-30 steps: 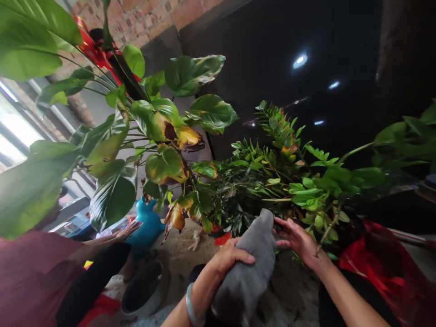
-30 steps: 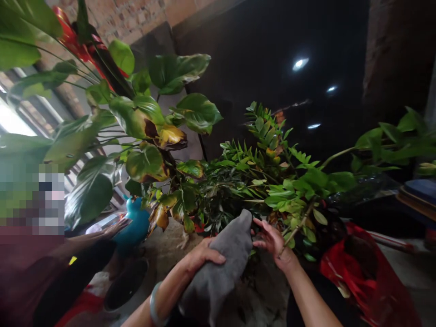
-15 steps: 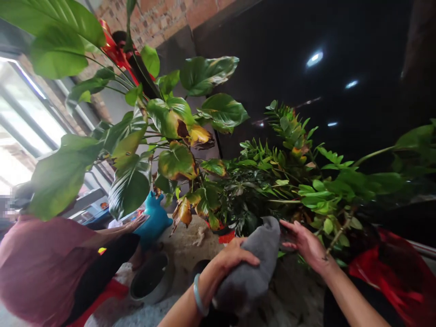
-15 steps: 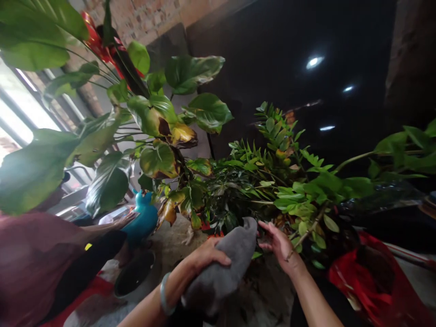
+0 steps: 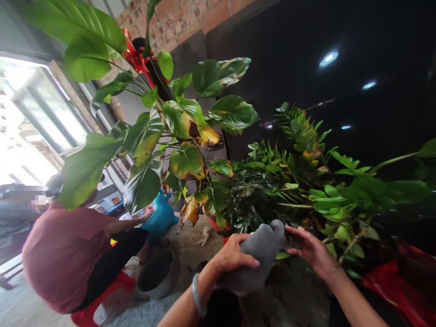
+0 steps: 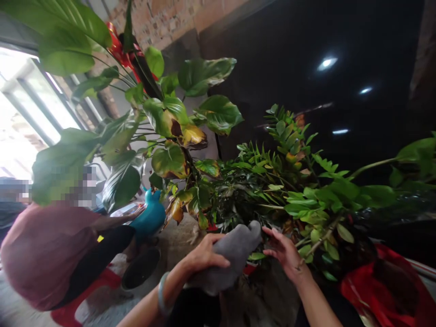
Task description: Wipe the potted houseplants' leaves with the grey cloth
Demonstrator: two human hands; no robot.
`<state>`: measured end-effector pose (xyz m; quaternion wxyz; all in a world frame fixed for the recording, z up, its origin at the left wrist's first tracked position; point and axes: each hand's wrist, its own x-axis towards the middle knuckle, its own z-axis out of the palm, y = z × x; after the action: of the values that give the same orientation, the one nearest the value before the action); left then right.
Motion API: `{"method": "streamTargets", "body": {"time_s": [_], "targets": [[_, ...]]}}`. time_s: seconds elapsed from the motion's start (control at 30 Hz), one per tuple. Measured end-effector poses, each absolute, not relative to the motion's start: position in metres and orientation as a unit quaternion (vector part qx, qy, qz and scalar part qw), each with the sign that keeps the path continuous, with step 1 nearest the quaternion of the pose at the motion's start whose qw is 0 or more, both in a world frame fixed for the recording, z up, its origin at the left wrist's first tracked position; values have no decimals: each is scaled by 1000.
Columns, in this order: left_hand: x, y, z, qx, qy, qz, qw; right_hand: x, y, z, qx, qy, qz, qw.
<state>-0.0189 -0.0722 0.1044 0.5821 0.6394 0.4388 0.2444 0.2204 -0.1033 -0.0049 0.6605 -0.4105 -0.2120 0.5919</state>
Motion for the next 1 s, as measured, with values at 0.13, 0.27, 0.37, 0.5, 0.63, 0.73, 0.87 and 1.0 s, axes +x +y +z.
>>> {"method": "streamTargets", "body": {"time_s": [0.13, 0.27, 0.37, 0.5, 0.63, 0.73, 0.87, 1.0], "targets": [[-54, -68, 142, 521, 376, 410, 647, 223, -107, 1, -409, -222, 607, 644], [-54, -35, 164, 415, 381, 579, 589, 216, -106, 6, -408, -209, 593, 662], [-46, -32, 127, 378, 460, 527, 607, 211, -105, 5, -402, -223, 580, 672], [-54, -75, 63, 402, 498, 348, 685, 214, -106, 2, -408, -234, 590, 657], [-75, -104, 75, 401, 447, 342, 723, 219, -108, 4, -406, -232, 593, 656], [-73, -78, 119, 382, 455, 449, 668, 218, -108, 6, -401, -218, 588, 667], [-43, -26, 136, 354, 467, 517, 624, 213, -104, 6, -401, -229, 592, 660], [-24, -38, 83, 359, 542, 422, 632, 214, -102, 3, -407, -245, 591, 652]]}}
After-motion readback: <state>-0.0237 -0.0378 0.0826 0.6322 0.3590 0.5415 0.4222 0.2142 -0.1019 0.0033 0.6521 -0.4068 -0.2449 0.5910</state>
